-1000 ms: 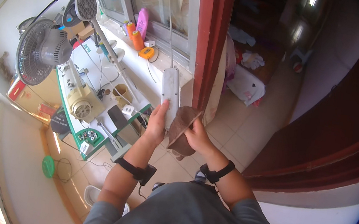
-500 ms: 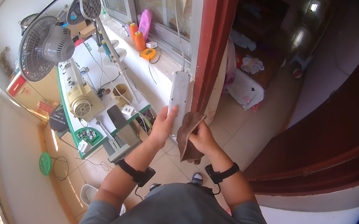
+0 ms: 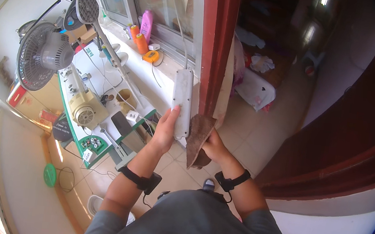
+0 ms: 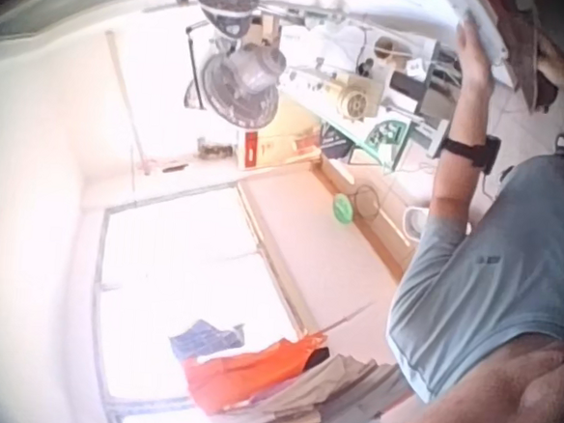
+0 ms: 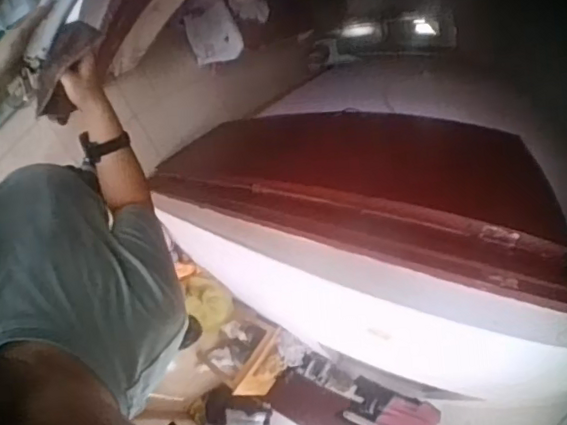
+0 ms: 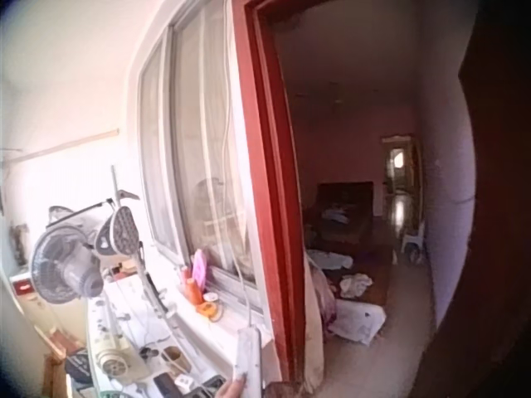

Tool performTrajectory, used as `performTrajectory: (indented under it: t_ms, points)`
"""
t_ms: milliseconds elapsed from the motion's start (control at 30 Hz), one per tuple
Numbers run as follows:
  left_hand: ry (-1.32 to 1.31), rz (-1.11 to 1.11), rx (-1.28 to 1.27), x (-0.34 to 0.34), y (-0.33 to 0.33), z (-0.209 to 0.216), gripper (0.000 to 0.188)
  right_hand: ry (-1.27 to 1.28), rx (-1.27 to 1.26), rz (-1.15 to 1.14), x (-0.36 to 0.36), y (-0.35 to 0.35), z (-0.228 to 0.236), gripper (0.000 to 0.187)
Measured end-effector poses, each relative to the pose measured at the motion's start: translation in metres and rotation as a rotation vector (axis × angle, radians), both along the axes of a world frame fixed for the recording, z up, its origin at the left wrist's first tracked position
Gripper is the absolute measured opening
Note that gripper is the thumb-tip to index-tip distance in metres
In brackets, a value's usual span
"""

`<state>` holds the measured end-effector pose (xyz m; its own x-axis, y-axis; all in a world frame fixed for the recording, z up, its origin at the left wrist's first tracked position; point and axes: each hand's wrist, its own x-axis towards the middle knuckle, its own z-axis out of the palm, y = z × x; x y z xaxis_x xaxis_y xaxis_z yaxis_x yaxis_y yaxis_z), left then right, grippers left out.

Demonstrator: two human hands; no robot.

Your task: Cleaning a white power strip with a brown cloth.

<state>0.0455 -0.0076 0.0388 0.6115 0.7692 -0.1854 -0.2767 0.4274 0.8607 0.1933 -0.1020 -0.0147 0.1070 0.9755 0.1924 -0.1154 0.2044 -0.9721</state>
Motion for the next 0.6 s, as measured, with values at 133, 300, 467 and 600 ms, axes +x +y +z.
performTrajectory:
  t_ms: [133,300,467,600]
  points:
    - [0.013,-0.007,-0.003,0.001,-0.003,0.004,0.058,-0.024,0.000,-0.057,-0.002,-0.001,0.006,0.055]
    - [0.222,0.094,0.434,0.010,-0.012,-0.006,0.048,-0.278,0.013,-0.229,-0.011,0.011,0.007,0.047]
    - [0.183,0.142,0.301,0.010,-0.005,-0.006,0.047,-0.029,-0.059,-0.091,-0.007,0.015,0.007,0.049]
    - [0.023,0.072,0.066,0.006,0.000,-0.002,0.052,-0.039,-0.023,-0.045,0.001,0.010,0.000,0.048]
